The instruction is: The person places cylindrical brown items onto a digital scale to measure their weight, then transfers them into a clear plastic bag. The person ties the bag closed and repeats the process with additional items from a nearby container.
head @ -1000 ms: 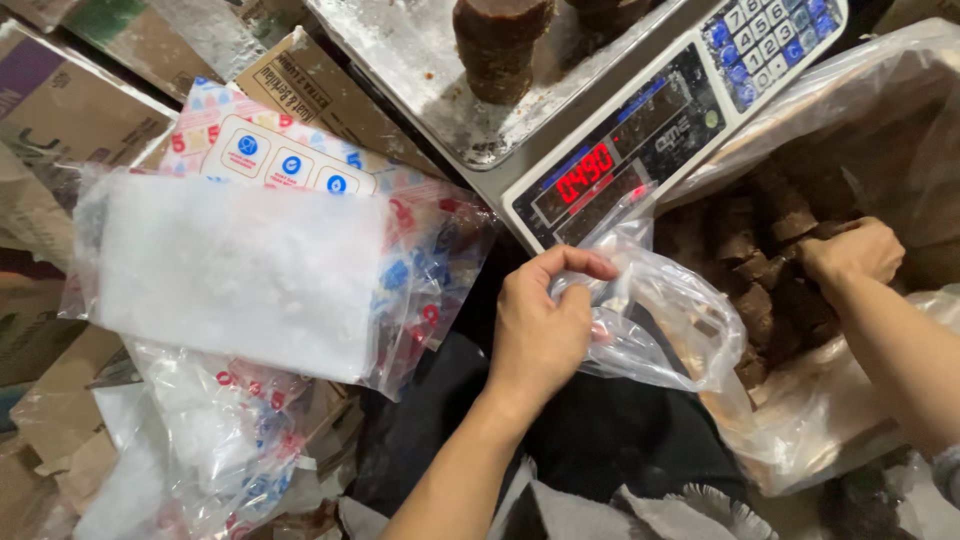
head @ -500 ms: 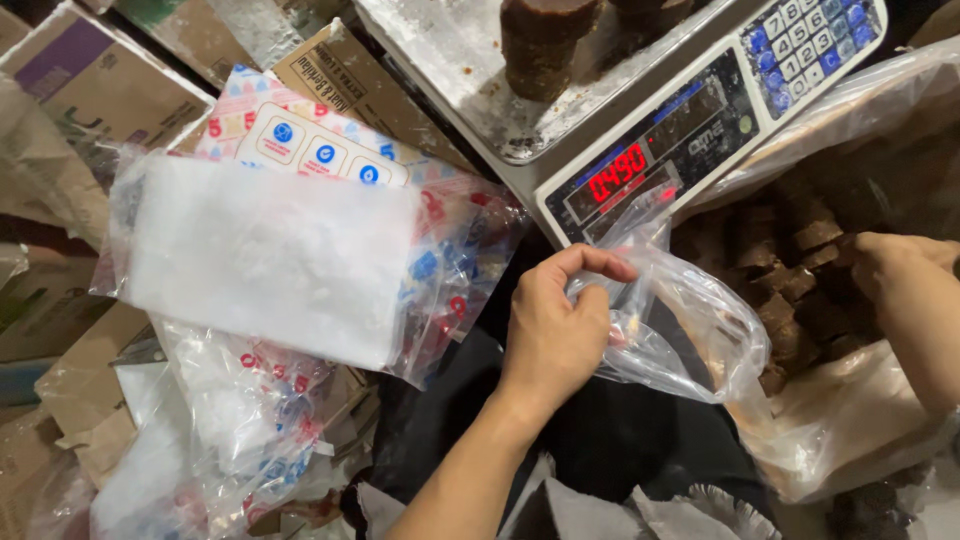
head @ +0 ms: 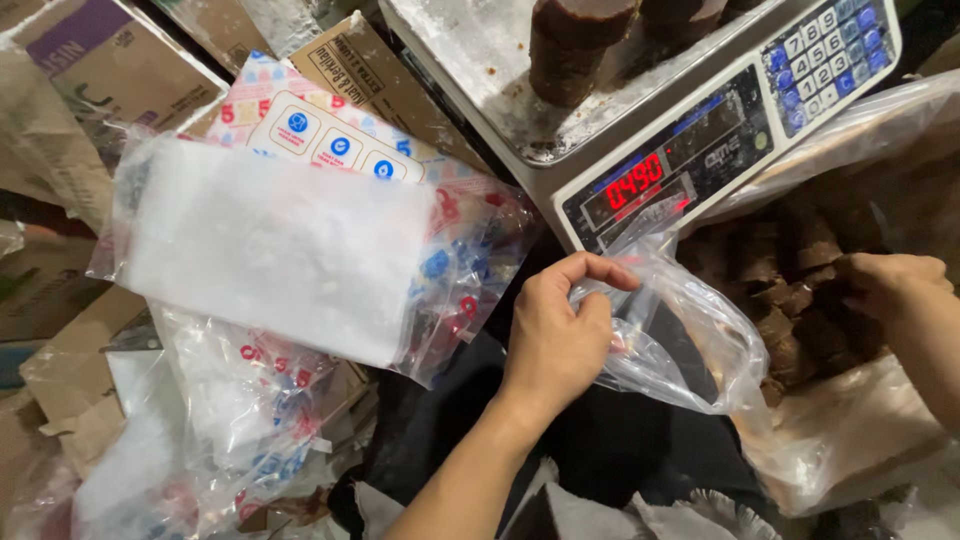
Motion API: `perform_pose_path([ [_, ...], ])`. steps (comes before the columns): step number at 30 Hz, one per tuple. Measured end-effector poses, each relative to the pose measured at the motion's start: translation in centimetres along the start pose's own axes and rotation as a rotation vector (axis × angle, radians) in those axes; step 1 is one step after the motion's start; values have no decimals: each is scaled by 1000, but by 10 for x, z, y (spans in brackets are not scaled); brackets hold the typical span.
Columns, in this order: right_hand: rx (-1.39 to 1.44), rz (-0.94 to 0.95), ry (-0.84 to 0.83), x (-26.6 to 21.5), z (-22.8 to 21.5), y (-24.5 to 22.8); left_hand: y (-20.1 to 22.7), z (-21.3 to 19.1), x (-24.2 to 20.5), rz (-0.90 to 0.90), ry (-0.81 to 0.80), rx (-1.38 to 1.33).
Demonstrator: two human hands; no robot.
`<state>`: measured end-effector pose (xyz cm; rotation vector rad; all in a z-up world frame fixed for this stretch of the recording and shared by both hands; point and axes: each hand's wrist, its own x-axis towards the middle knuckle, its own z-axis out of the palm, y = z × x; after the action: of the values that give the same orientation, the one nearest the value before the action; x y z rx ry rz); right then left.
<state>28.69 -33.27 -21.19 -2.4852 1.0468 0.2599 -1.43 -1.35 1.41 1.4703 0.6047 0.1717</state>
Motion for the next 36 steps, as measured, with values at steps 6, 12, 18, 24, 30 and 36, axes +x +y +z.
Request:
perform_pose_path([
  [6,-187,-222,-260,-44,-61,-47,8,0,-2,-5,-16,-41],
  [12,-211,-563,-652,-98,-132,-107,19,-12,-14,72,-31,-92],
  [18,122,-973,-674,-161,-197,-177,34,-25,-27,93,-43,-136],
  [24,460,-1057,-642,-248,-195,-236,45,-40,-46,150,-25,-100],
  [30,635,-872,-763,-269,-168,-266,57,-58,-60,113,-25,-79],
  [36,707,-728,-937,-242,-139,-283,58,-67,-65,199,-2,-125],
])
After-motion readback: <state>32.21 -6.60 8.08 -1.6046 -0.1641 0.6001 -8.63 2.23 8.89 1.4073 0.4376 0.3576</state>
